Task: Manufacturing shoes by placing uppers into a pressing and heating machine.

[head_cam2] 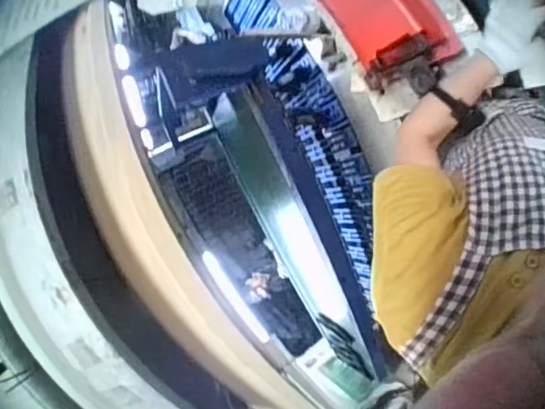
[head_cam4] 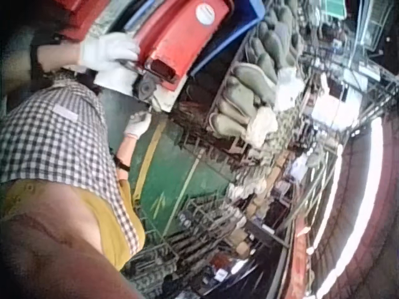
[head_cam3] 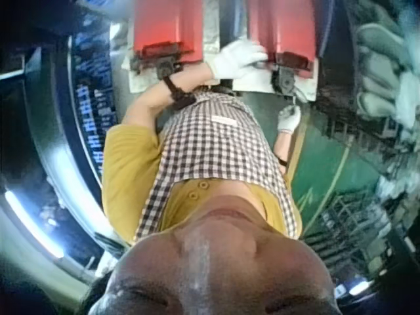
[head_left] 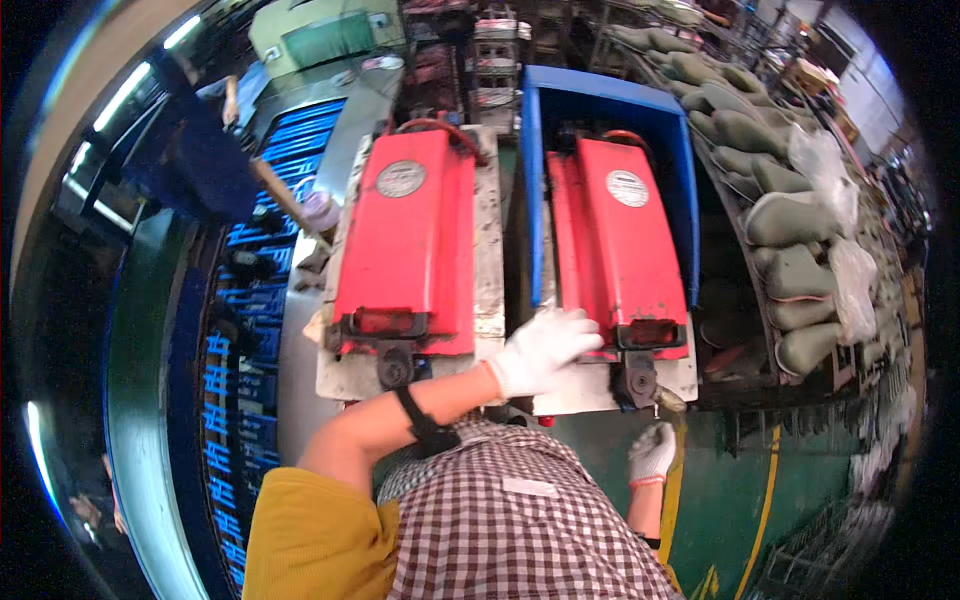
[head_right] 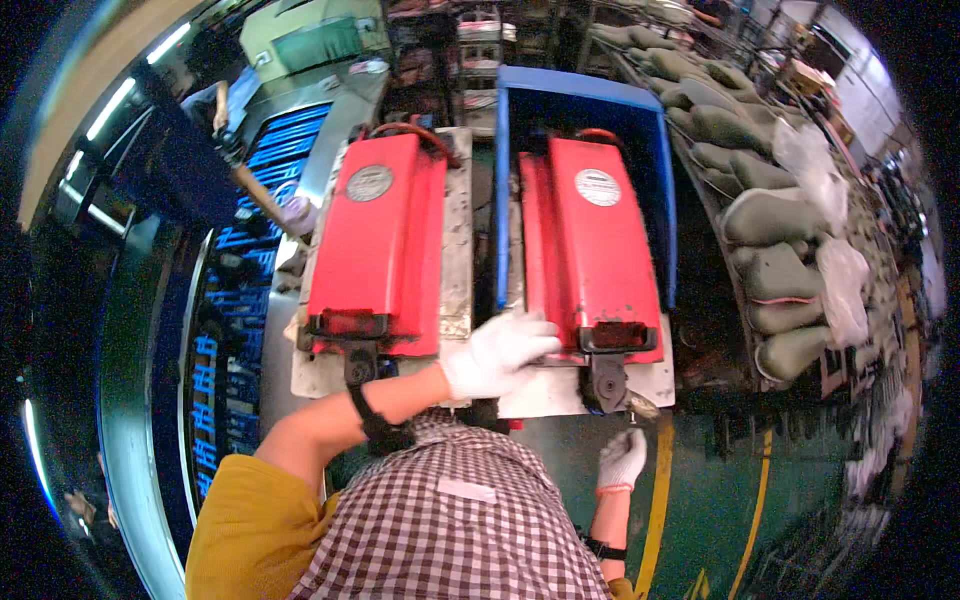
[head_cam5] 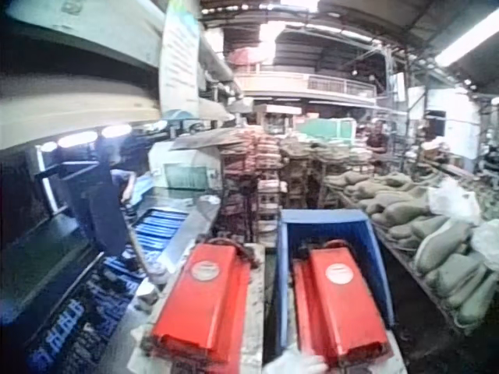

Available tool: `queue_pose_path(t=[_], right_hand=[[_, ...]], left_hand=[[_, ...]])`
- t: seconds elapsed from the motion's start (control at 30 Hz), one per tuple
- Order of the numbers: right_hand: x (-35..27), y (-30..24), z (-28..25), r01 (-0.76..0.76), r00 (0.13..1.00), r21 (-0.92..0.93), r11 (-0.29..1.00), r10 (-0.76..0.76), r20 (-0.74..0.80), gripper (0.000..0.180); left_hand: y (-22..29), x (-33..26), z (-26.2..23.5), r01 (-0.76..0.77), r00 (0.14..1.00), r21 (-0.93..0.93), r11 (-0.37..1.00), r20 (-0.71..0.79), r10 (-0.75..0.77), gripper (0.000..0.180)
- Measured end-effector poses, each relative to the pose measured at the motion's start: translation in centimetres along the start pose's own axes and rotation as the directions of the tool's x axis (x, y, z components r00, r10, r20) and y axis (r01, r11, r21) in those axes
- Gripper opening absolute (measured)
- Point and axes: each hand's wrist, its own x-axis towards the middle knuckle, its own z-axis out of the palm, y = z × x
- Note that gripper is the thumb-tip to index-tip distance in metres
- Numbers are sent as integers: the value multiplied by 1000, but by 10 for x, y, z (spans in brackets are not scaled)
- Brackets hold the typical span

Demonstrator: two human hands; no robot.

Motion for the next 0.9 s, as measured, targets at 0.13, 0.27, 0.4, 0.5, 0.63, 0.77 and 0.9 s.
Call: queue_pose_path(t=[0.13, 0.27, 0.4, 0.5, 0.63, 0.77, 0.9], right_hand=[[-67, 22, 81, -15, 867, -630, 777, 324, 379, 14], [-90, 62, 170, 272, 747, -843, 465, 450, 489, 18], [-98, 117, 246, 585, 378, -685, 434, 601, 704, 27], [-137, 157, 291, 623, 259, -730, 280, 807, 530, 36], [-148, 215, 277, 770, 366, -625, 129, 712, 599, 54], [-155, 215, 281, 546, 407, -814, 199, 786, 465, 34], [-153, 213, 283, 192, 323, -949, 249, 897, 301, 28]], left_hand=[[-4, -84, -87, 384, 892, 163, 909, -321, -319, 27], [-1, -154, -152, 626, 779, 324, 709, -235, -581, 19], [-13, -189, -147, 559, 793, 420, 715, -17, -609, 33], [-18, -167, -149, 678, 602, 434, 593, 134, -787, 54], [-30, -151, -149, 727, 464, 427, 538, 273, -843, 74], [-29, -149, -155, 765, 414, 399, 506, 298, -860, 81], [-34, -152, -151, 767, 424, 385, 513, 297, -856, 83]])
